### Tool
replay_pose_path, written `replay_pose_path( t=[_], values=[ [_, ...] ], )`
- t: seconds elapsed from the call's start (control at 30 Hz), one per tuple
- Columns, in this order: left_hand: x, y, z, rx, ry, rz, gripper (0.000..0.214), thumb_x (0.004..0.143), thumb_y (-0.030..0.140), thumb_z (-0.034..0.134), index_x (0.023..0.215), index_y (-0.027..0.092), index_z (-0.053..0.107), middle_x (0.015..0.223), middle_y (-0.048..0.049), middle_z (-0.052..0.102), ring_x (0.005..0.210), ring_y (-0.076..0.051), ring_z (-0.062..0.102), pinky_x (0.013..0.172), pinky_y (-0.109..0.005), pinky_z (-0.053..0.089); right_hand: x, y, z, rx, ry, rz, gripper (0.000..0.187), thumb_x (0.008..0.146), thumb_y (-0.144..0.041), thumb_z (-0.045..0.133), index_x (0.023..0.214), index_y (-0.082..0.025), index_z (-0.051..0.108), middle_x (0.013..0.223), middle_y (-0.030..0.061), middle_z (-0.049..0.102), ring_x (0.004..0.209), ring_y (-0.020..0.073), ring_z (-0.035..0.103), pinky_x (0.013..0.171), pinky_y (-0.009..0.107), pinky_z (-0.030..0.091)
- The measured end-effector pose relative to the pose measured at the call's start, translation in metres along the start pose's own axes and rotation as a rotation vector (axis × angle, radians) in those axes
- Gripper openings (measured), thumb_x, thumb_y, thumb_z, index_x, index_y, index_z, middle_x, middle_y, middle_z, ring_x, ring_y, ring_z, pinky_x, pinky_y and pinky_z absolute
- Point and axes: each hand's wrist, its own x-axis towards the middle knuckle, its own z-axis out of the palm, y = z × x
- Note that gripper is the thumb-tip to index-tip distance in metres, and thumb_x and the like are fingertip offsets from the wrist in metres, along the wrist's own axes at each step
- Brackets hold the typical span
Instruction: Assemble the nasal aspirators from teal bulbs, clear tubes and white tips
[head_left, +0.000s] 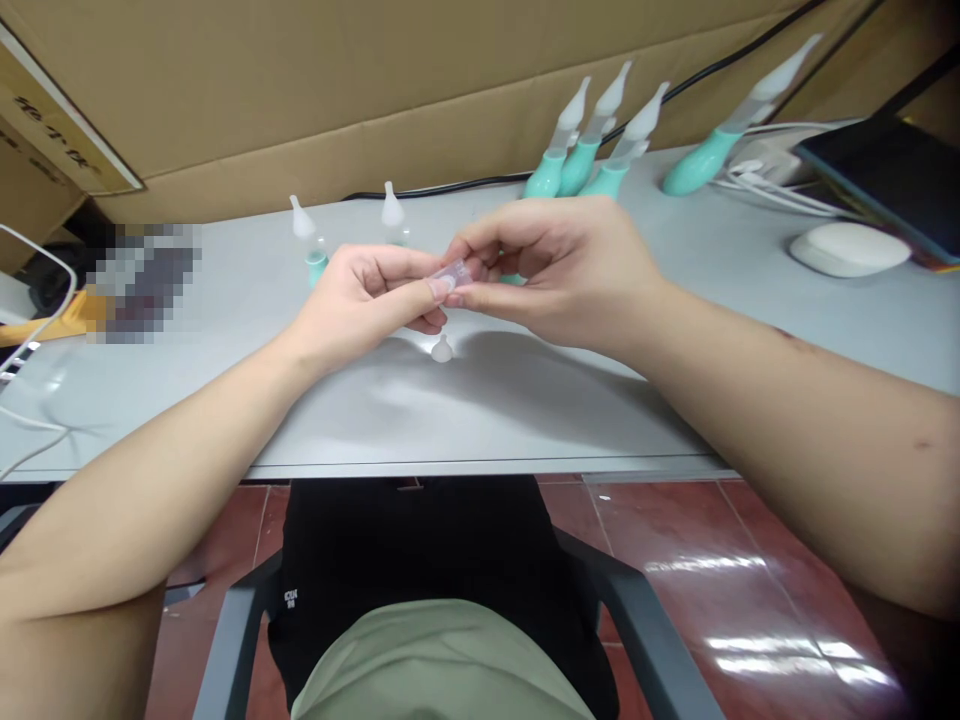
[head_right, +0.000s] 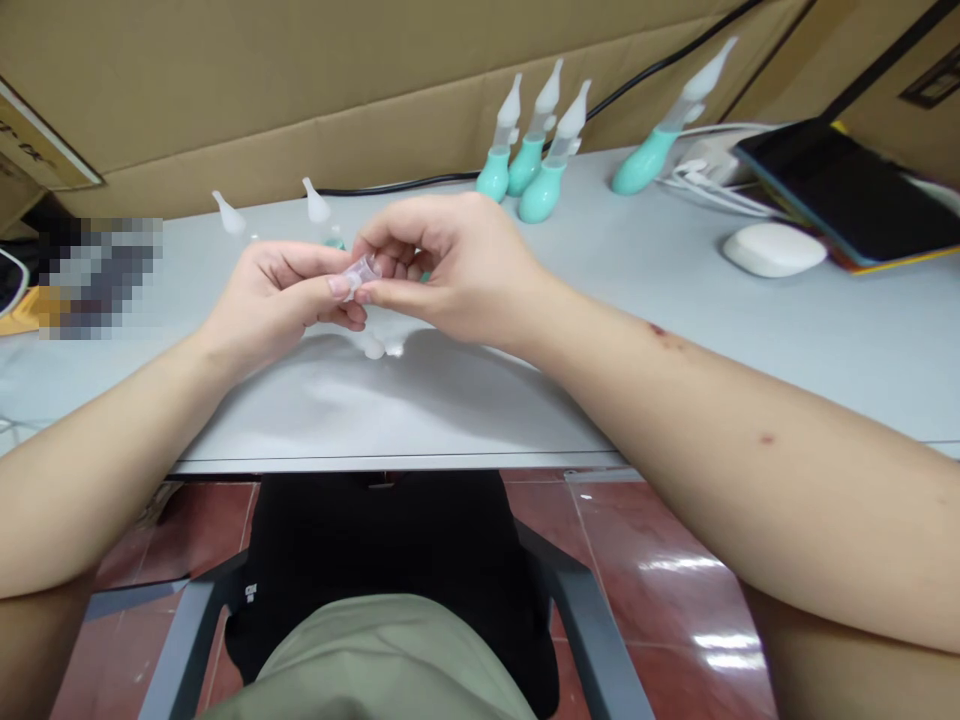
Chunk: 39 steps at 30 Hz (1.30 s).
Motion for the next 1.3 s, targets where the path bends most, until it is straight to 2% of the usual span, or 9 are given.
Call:
replay_pose_path(
  t=[0.37,0.5,0.63,0.9,1.03,1.1,1.17,1.23,1.3],
  values=[
    [0.0,0.004,0.011,0.056,0.082,0.059,0.009,0.099,0.03,0.097,0.102,0.023,0.102,0.086,0.0006,0.09,0.08,-0.018,0.089,0.082,-0.033,0.083,0.0,0.004,0.003,-0.001,0.032,-0.038,0.036,0.103,-0.063,0.109,0.1,-0.033,0.09,0.096,0.0041,0.088,0.085,0.029,0.079,0.078,0.05,0.07],
    [-0.001,0.004,0.013,0.105,0.096,0.109,0.011,0.099,0.032,0.096,0.104,0.023,0.101,0.086,0.0,0.09,0.078,-0.019,0.088,0.078,-0.035,0.08,0.0,0.006,0.003,0.008,0.055,-0.112,0.029,0.103,-0.058,0.105,0.097,-0.034,0.088,0.093,0.0032,0.087,0.083,0.0288,0.079,0.075,0.051,0.07],
    [-0.001,0.001,0.008,0.083,0.069,0.089,0.016,0.102,0.037,0.101,0.107,0.022,0.101,0.096,-0.0027,0.093,0.086,-0.022,0.093,0.089,-0.04,0.083,0.001,0.004,0.004,0.002,0.042,-0.091,0.017,0.102,-0.046,0.103,0.101,-0.035,0.091,0.093,0.0021,0.091,0.081,0.0275,0.082,0.071,0.048,0.069],
    [-0.001,0.0,0.009,0.114,0.119,0.149,0.014,0.099,0.037,0.106,0.1,0.024,0.101,0.088,-0.0012,0.09,0.078,-0.02,0.085,0.076,-0.035,0.074,0.002,0.001,0.006,0.028,0.017,-0.104,0.016,0.107,-0.052,0.099,0.113,-0.037,0.097,0.101,0.0013,0.095,0.088,0.0287,0.089,0.078,0.049,0.077],
    [-0.001,-0.001,0.01,0.097,0.154,0.191,0.015,0.101,0.038,0.105,0.098,0.024,0.101,0.09,-0.0013,0.091,0.08,-0.019,0.086,0.079,-0.036,0.076,0.004,0.004,0.002,-0.147,0.007,-0.217,0.017,0.113,-0.053,0.092,0.124,-0.042,0.099,0.102,0.001,0.094,0.096,0.0303,0.088,0.088,0.051,0.076],
    [-0.001,-0.002,0.009,0.063,0.12,0.161,0.017,0.104,0.04,0.106,0.106,0.024,0.102,0.098,-0.0029,0.094,0.088,-0.021,0.091,0.087,-0.037,0.08,0.006,0.006,-0.002,-0.237,-0.015,-0.218,0.019,0.119,-0.056,0.087,0.125,-0.041,0.098,0.105,0.002,0.094,0.097,0.0298,0.087,0.091,0.051,0.074],
    [0.0,-0.003,0.007,0.018,0.081,0.109,0.031,0.105,0.048,0.108,0.12,0.023,0.101,0.113,-0.0061,0.098,0.098,-0.023,0.095,0.093,-0.037,0.082,0.007,0.007,-0.008,-0.248,0.005,-0.27,0.024,0.121,-0.062,0.086,0.126,-0.039,0.094,0.109,0.0034,0.093,0.096,0.0295,0.086,0.089,0.051,0.072],
    [0.001,-0.005,0.005,-0.016,0.076,0.053,0.046,0.104,0.058,0.109,0.134,0.023,0.097,0.132,-0.009,0.098,0.104,-0.024,0.097,0.091,-0.035,0.082,0.009,0.009,-0.017,-0.224,0.108,-0.322,0.026,0.12,-0.064,0.09,0.125,-0.038,0.091,0.114,0.0052,0.09,0.097,0.0302,0.085,0.088,0.051,0.071],
    [0.002,-0.007,0.004,-0.021,0.099,0.012,0.053,0.106,0.057,0.109,0.144,0.025,0.092,0.142,-0.01,0.096,0.105,-0.023,0.097,0.086,-0.033,0.081,0.011,0.013,-0.028,-0.239,0.226,-0.312,0.028,0.119,-0.067,0.094,0.124,-0.039,0.089,0.118,0.0071,0.087,0.1,0.0316,0.083,0.091,0.052,0.07]
  ],
)
